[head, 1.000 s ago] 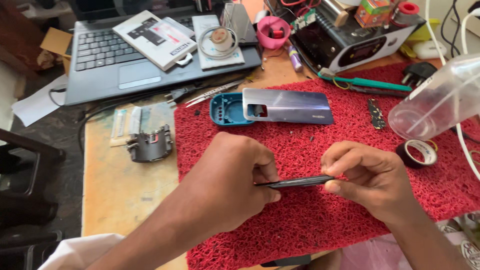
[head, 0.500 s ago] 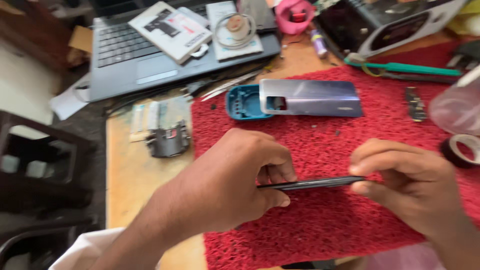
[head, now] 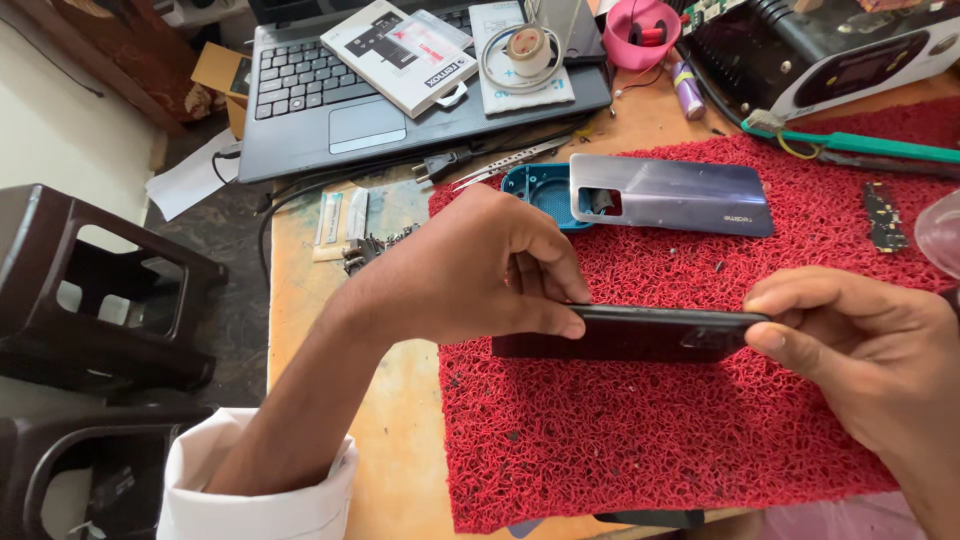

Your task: The person is repairing a smartphone by removing the back cover, inspecting the internal components, and reassembling the device. They use a prying tool to separate the back cover and handle the phone carefully throughout the process.

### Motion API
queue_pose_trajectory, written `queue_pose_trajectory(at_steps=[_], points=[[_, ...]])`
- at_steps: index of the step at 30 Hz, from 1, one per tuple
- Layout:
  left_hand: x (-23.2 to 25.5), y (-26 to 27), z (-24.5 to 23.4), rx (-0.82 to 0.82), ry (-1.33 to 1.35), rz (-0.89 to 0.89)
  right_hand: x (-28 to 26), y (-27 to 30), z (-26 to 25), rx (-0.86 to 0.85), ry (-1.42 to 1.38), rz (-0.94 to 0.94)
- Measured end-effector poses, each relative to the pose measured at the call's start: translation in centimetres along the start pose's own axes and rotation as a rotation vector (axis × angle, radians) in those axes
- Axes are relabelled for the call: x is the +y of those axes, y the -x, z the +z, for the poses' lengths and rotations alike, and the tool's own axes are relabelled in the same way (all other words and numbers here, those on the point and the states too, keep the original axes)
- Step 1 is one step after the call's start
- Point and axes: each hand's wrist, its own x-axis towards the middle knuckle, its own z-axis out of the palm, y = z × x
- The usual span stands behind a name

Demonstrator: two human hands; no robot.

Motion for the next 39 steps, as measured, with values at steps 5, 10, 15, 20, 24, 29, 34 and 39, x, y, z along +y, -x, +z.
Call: queue_pose_trajectory(at_steps=[5,10,15,20,24,29,34,39], points=[[-0.8,-0.7,0.5,0.06,0.04,0.007,0.3,-1.1,-0.3,-0.01,-0.153,0.06],[-2.4,-1.5,2.0,-0.07,0.285,-0.117,-1.6,-4.6,-1.9,-0.161,-0.305,0.125],[-3.7,-1.7,2.5,-0.118,0.45,-0.044,-7.3,-9.3,-1.4,-0.232,0.023,0.14],[-4.4,-2.3,3.8,-0.084,0.643,0.037,-13.3,-11.7,1.3,-0.319,0.27,0.201],[-4.7,-3.0,6.2,-0.017,0.727,0.021,-15.5,-11.9,3.2,-0.36,0.346,0.212],[-6.2,-3.5,7.6,0.113,0.812,0.085,-14.3,-12.7,3.3,-0.312,0.151,0.152],[-7.1,-3.4,4.2,0.496,1.205,0.093,-10.0,-11.3,4.7,-0.148,-0.288,0.106],[-9.2,-2.4,-0.3,0.851,1.264,0.15,-5.7,-3.0,8.2,-0.115,0.155,0.28]])
